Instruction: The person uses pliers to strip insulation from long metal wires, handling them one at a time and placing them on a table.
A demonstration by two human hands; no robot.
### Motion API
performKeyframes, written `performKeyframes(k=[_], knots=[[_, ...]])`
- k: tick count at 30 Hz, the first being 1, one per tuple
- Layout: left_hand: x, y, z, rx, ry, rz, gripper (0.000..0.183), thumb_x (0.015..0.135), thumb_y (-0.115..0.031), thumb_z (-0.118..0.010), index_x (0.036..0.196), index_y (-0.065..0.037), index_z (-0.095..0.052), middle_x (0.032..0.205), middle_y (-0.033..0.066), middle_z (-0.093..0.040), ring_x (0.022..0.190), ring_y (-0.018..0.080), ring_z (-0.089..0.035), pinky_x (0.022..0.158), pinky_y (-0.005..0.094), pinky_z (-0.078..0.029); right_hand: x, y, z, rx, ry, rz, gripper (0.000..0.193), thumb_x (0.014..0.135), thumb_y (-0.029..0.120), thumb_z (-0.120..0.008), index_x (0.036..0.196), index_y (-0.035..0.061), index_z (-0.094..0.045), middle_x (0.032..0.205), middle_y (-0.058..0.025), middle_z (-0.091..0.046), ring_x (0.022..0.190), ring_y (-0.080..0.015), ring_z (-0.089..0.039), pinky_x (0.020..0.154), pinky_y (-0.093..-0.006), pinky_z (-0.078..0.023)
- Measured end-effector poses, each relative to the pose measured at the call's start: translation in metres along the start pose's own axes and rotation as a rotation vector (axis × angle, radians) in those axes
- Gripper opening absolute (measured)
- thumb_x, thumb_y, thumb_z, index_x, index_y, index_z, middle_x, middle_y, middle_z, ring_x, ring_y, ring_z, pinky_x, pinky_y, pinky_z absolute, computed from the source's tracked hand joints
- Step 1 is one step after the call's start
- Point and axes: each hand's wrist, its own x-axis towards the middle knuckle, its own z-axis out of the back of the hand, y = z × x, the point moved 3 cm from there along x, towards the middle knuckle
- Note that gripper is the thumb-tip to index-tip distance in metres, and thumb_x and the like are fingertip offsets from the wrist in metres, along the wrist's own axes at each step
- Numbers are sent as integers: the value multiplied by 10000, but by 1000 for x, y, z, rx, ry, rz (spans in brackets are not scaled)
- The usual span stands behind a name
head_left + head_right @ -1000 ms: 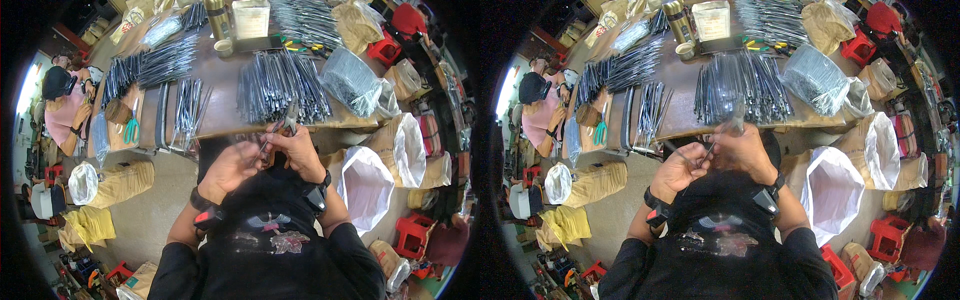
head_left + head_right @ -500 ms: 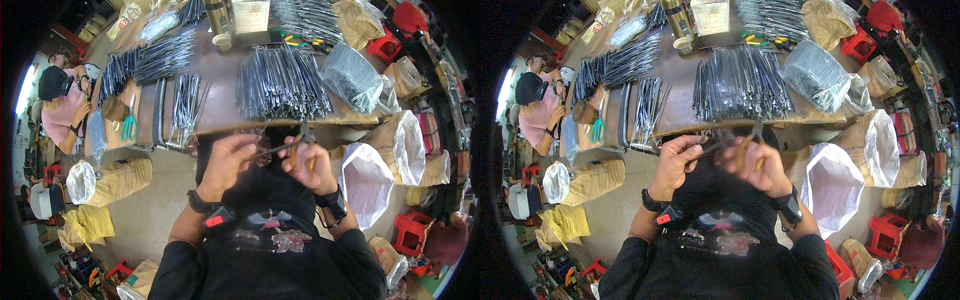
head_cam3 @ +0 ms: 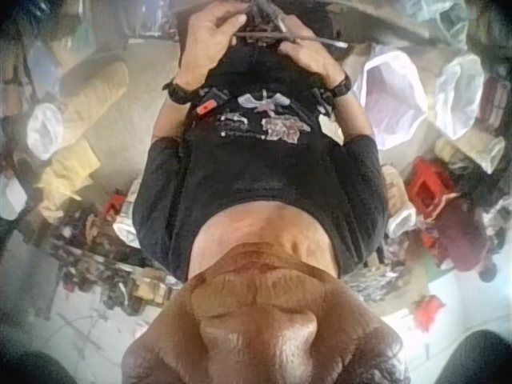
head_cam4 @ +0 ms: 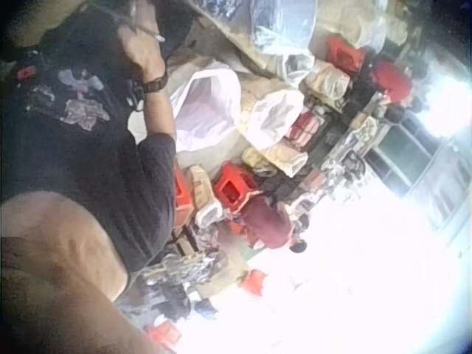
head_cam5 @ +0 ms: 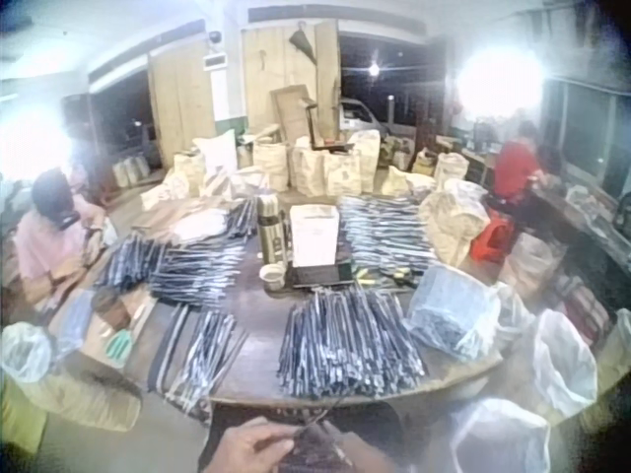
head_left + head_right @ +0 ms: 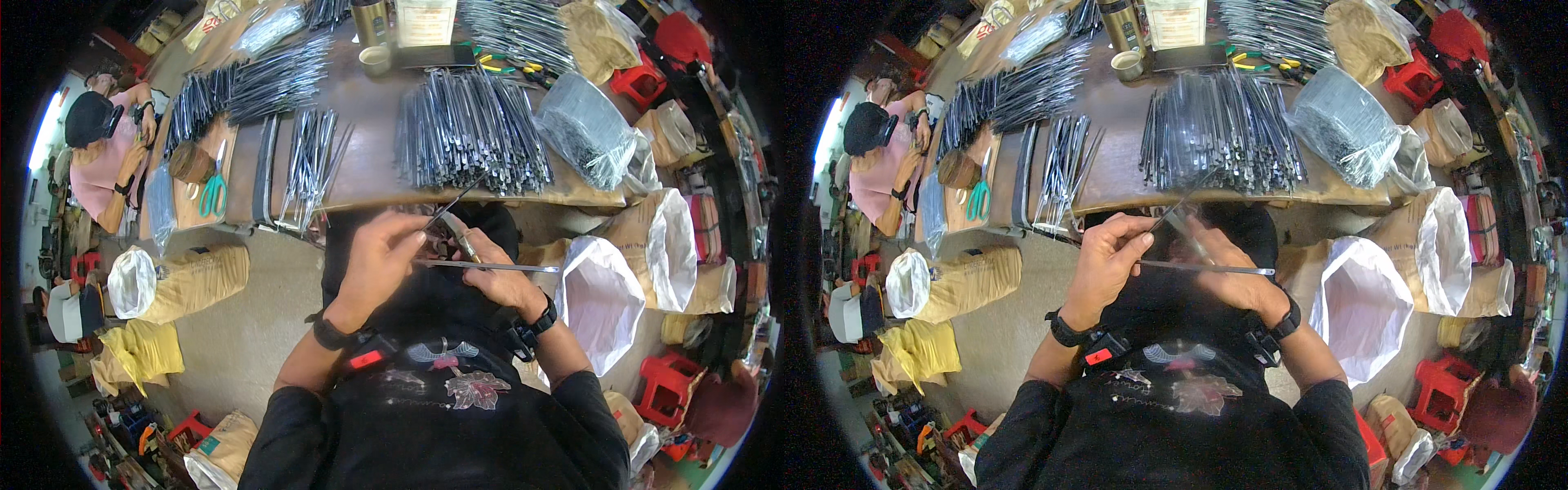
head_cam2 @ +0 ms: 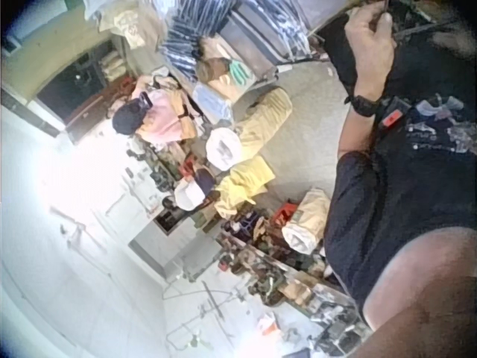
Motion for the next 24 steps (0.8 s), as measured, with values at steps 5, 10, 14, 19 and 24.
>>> performKeyframes(k=[5, 10, 14, 19, 24], knots=[[-1, 1, -1, -13, -4, 44, 173, 839, -65, -583, 992, -2, -634, 818, 4, -529, 601, 39, -486, 457, 153, -422, -3, 20, 12, -161, -172, 112, 491, 686, 119, -542, 1169, 34, -519, 952, -225, -602, 888, -361, -593, 756, -400, -478], [1, 2, -5, 0, 11, 56, 190, 842, -72, -581, 1016, -7, -623, 811, -2, -529, 594, 38, -487, 455, 152, -424, -5, 19, 16, -155, -214, 11, 354, 696, 118, -532, 1031, 21, -589, 804, -214, -608, 735, -369, -597, 675, -391, -477], [0, -16, -7, 222, -63, -127, 224, 826, -83, -605, 1030, 10, -611, 839, 38, -522, 671, 98, -512, 549, 216, -443, -3, 5, 18, -167, -290, 146, 346, 695, 111, -529, 1022, 11, -580, 681, -204, -572, 629, -341, -579, 618, -366, -463], [-12, -25, 6, 653, -179, -280, 238, 773, -66, -638, 997, 13, -623, 845, 104, -531, 705, 175, -524, 600, 271, -419, 6, 22, 21, -118, -160, -105, 331, 742, 123, -514, 1057, 47, -585, 791, -182, -604, 706, -282, -599, 669, -344, -470], [9, 4, 24, 592, -234, -272, 210, 798, -81, -618, 943, 71, -610, 718, 92, -553, 500, 150, -531, 490, 277, -413, 7, -1, 16, 305, -136, -18, 482, 736, 91, -469, 1213, 23, -472, 857, -128, -592, 680, -190, -569, 650, -289, -451]])
